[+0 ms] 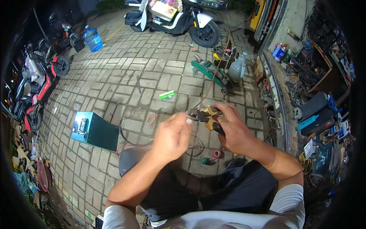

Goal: The person sits on the floor in a workshop and repairs electrical wires. They strip the insulation from the wire ends using pliers, twist the exposed copper strands together, and wrap the connections with red and black electrical tape.

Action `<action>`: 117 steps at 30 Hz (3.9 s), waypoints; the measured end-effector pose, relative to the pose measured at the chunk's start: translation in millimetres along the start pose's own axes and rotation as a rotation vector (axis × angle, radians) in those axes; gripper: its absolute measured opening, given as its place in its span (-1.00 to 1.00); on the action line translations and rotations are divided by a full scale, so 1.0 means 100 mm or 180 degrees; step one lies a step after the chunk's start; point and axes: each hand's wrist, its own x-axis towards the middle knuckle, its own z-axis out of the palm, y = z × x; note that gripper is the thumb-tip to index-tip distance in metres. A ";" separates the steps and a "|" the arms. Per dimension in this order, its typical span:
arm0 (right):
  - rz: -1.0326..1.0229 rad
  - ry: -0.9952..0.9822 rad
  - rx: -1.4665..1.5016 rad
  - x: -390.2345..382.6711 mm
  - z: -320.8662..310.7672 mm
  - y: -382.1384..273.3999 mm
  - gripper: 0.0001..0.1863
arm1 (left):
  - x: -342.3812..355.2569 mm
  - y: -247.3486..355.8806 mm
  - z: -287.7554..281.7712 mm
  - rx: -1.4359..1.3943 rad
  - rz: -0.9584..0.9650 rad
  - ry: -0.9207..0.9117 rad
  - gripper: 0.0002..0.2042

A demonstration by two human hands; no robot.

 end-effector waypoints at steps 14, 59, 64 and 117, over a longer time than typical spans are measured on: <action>-0.0124 -0.0012 0.0157 -0.05 -0.01 0.06 -0.63 | 0.01 -0.01 0.04 -0.0183 -0.0067 -0.0198 -0.78; 0.1930 0.0048 0.0420 -0.16 0.00 0.59 -0.73 | 0.17 -0.38 0.15 -0.2414 -0.2096 0.1154 -0.70; 0.3119 -0.2299 -0.0484 -0.69 0.31 1.65 -0.54 | 0.15 -0.38 0.20 -0.3037 -0.1841 0.0161 -0.76; 0.2488 0.0308 0.5483 0.00 -0.06 0.20 -0.85 | 0.07 -0.12 0.08 -0.3785 -0.1598 -0.0197 -0.83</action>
